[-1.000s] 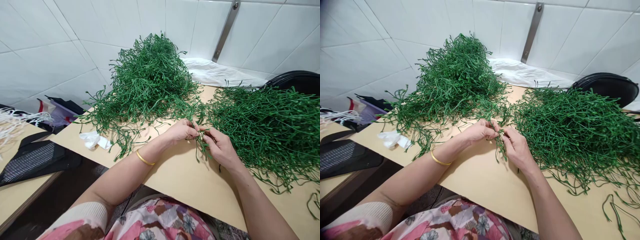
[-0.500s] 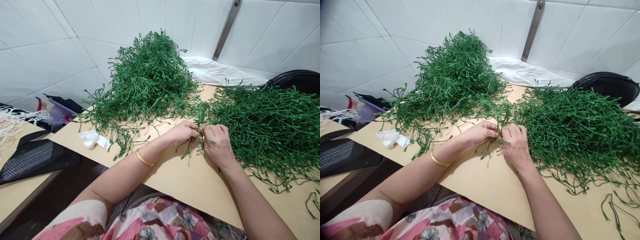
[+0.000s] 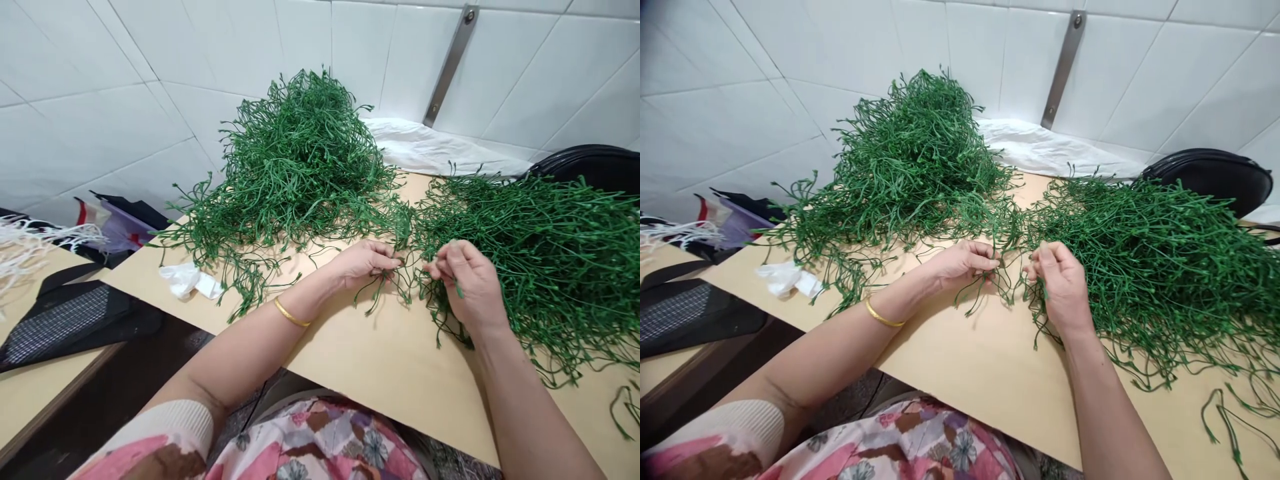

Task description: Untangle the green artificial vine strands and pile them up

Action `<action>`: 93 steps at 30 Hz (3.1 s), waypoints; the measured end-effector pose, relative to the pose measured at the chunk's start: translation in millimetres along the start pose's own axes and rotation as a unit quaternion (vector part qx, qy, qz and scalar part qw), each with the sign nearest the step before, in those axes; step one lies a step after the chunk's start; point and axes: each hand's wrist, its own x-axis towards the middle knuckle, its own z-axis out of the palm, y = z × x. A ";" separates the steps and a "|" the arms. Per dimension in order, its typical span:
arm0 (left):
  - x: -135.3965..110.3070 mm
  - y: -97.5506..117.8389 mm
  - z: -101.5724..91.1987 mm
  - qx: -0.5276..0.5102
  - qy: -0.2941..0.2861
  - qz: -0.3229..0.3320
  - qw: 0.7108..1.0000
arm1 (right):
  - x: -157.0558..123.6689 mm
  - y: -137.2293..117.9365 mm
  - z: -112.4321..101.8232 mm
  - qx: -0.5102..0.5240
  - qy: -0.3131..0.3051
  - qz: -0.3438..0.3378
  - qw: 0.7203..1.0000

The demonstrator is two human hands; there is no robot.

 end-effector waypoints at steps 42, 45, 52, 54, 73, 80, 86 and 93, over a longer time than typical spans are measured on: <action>1.9 -2.5 1.6 0.106 0.031 0.028 0.993 | -0.3 9.2 1.3 -0.146 0.090 -0.056 0.984; -0.1 -3.3 3.6 0.154 0.026 0.052 0.986 | 1.5 10.5 3.0 -0.182 0.035 -0.042 0.982; 0.3 -7.3 8.3 0.191 0.095 0.117 0.970 | -5.4 1.9 6.6 -0.204 0.111 -0.112 0.966; 1.6 -7.9 8.4 0.163 0.115 0.129 0.971 | -11.9 -4.6 8.0 -0.210 0.163 -0.150 0.952; 0.5 -4.6 14.0 -0.014 0.107 0.074 0.991 | -12.1 2.3 17.5 -0.361 -0.057 -0.046 0.930; 0.0 -2.7 10.6 0.128 0.172 0.138 0.967 | -16.6 -11.3 19.8 -0.257 0.004 -0.068 0.964; -1.0 -5.6 10.9 0.197 0.140 0.160 0.957 | -19.4 -10.7 18.9 -0.289 0.041 -0.127 0.948; -2.4 -4.1 8.5 0.133 0.049 0.075 0.987 | -3.2 -3.3 -5.0 -0.370 0.088 -0.087 0.921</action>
